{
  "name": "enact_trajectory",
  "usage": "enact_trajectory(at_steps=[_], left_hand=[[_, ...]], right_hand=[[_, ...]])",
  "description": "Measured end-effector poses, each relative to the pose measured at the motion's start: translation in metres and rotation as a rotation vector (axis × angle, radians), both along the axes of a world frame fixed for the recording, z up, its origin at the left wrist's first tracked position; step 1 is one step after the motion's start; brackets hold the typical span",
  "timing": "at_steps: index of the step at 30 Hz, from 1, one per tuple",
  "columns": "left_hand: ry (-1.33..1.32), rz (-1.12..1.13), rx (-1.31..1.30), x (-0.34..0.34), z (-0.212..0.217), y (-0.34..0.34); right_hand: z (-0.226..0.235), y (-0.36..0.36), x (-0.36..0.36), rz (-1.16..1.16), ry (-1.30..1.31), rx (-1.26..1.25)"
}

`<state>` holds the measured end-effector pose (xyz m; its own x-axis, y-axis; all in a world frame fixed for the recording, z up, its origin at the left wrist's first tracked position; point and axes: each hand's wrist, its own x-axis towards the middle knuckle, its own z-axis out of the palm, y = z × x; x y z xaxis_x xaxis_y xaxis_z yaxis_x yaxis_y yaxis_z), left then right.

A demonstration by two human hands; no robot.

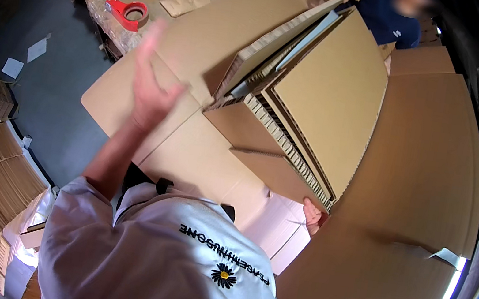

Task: The person folds flat cardboard sheets into box shapes, secures the seams with a handheld tape dispenser, and then applies shipping labels to the finished boxes. The person handles cardboard, tape, and labels throughout the process.

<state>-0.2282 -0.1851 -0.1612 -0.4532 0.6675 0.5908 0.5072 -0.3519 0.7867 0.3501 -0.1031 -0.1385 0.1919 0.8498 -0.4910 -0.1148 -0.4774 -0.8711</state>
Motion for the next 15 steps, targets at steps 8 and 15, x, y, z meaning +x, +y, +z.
enact_trajectory(at_steps=[8,15], left_hand=[[-0.108,-0.365,-0.585,0.059,-0.017,0.057],[0.034,-0.351,-0.449,0.085,-0.049,0.065]], right_hand=[[0.003,-0.007,-0.008,-0.037,-0.025,-0.008],[0.009,-0.019,0.001,-0.062,-0.042,-0.005]])
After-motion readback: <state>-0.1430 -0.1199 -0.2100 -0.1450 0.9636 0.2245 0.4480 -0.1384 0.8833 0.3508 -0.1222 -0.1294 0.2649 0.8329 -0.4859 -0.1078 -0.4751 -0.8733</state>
